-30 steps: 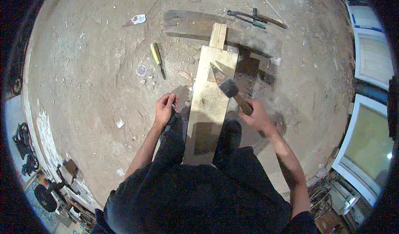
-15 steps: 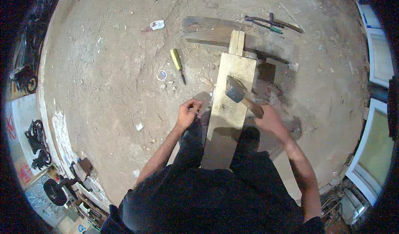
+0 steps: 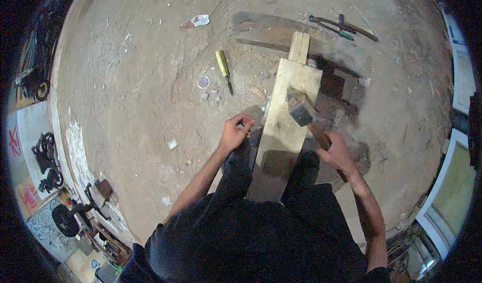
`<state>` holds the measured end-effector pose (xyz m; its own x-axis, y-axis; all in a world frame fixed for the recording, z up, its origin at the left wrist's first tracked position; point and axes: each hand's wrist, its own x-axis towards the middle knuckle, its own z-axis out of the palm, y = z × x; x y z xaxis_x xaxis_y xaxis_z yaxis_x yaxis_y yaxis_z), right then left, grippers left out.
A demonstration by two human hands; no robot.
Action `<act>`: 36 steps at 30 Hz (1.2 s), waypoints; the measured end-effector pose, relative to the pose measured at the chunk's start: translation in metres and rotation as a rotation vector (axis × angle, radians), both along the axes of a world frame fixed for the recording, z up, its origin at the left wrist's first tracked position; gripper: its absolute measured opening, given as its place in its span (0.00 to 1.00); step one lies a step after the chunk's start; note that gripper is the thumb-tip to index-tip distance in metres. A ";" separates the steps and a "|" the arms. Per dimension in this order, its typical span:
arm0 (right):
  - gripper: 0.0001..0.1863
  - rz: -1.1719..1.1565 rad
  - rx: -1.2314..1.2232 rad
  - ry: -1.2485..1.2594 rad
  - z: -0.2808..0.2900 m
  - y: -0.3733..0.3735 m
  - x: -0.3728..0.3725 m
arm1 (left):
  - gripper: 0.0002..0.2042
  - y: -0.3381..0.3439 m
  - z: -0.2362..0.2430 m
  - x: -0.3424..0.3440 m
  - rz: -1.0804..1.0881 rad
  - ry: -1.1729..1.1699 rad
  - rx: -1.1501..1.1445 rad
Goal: The person strikes a metal chisel with an axe to remove wood from a rectangular slot in a wooden beam.
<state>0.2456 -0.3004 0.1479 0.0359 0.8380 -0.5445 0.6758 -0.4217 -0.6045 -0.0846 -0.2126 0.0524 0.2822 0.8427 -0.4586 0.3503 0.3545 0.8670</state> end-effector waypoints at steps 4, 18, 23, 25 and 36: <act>0.26 -0.033 -0.055 0.015 -0.002 -0.006 0.004 | 0.07 0.002 -0.001 0.003 0.002 -0.012 -0.001; 0.20 -0.063 -0.228 0.130 -0.011 0.007 -0.010 | 0.07 -0.003 -0.008 0.000 -0.039 -0.016 0.093; 0.09 -0.263 -0.453 0.579 -0.028 0.011 0.005 | 0.11 0.009 -0.013 -0.008 -0.147 0.043 0.137; 0.09 -0.333 -0.470 0.593 -0.024 0.010 0.003 | 0.14 0.022 -0.015 -0.012 -0.291 0.248 0.395; 0.09 -0.257 -0.367 0.461 -0.022 0.010 -0.003 | 0.31 0.127 -0.064 -0.071 -0.661 1.083 0.837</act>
<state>0.2426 -0.2900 0.1255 -0.0956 0.5900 -0.8018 0.2314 -0.7702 -0.5943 -0.1559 -0.0854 -0.0119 0.5535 0.8183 -0.1554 0.8243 -0.5648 -0.0382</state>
